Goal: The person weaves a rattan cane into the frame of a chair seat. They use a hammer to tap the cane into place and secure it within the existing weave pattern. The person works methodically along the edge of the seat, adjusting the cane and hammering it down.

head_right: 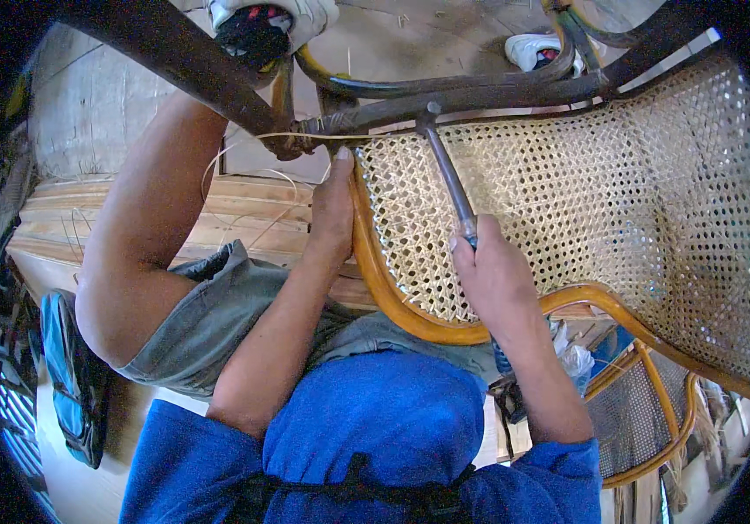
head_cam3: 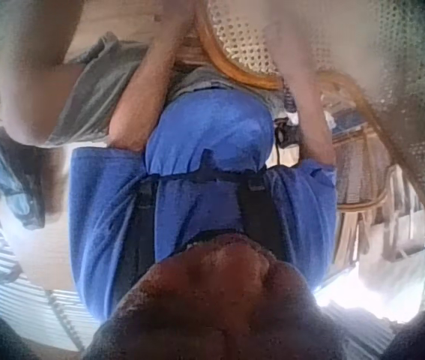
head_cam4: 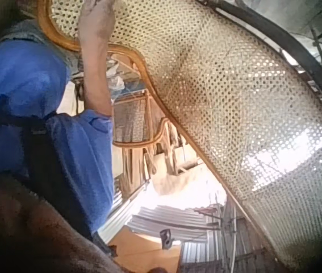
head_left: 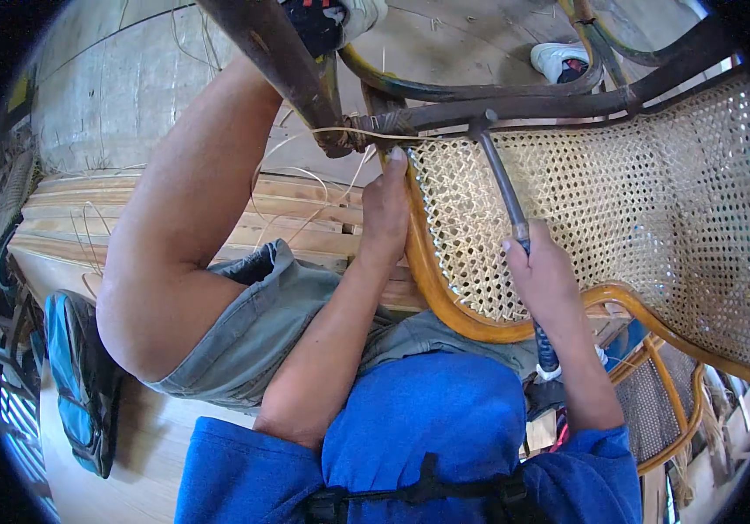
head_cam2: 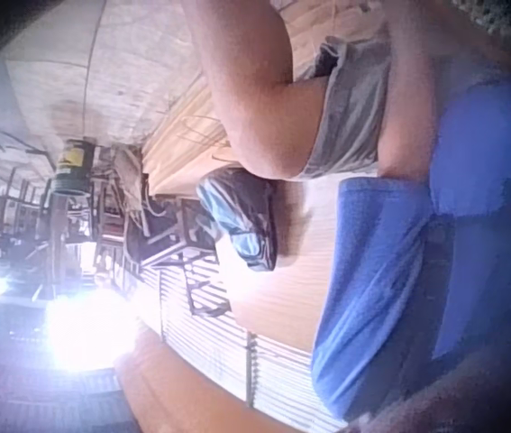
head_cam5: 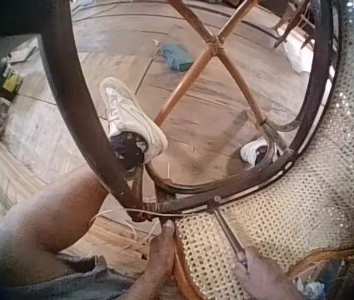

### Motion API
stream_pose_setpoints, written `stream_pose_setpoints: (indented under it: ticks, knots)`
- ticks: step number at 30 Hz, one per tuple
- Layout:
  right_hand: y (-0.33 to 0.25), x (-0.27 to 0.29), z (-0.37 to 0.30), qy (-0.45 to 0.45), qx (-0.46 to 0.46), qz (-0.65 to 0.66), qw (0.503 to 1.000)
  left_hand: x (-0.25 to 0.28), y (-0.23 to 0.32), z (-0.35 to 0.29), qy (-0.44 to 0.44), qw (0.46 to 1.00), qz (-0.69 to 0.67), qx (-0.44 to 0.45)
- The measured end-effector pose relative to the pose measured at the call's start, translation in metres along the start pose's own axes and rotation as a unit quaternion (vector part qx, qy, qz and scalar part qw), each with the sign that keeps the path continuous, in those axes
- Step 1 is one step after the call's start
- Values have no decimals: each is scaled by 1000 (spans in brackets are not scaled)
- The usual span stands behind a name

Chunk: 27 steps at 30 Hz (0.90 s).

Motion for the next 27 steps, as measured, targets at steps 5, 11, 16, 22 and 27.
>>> stream_pose_setpoints:
  ticks: [5, 11, 16, 22, 27]
  knots:
    - [-9, 9, -6, 69, 25, 100, 992, -2, -1, 1, 16, 999, -14, 28]
    - [-6, 7, 0, 11, -14, 27, 999, -1, 2, -1, 18, 999, 28, 26]
    - [16, 34, -4, 110, -50, -63, 991, 3, -4, 5, 21, 997, 69, -22]
    - [46, 45, 1, 198, 8, -150, 969, 9, 27, -6, 109, 926, 350, -94]
    - [44, 44, 10, 309, 119, -101, 938, 23, 40, -15, 106, 933, 240, -246]
Point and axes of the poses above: each hand's wrist, its own z-axis towards the middle knuckle, its own x-axis out of the back of the hand, y = z × x, the point moved 3 cm from there along z, towards the middle knuckle, and after that the axes turned 4 degrees about y, right-handed, at the moved point
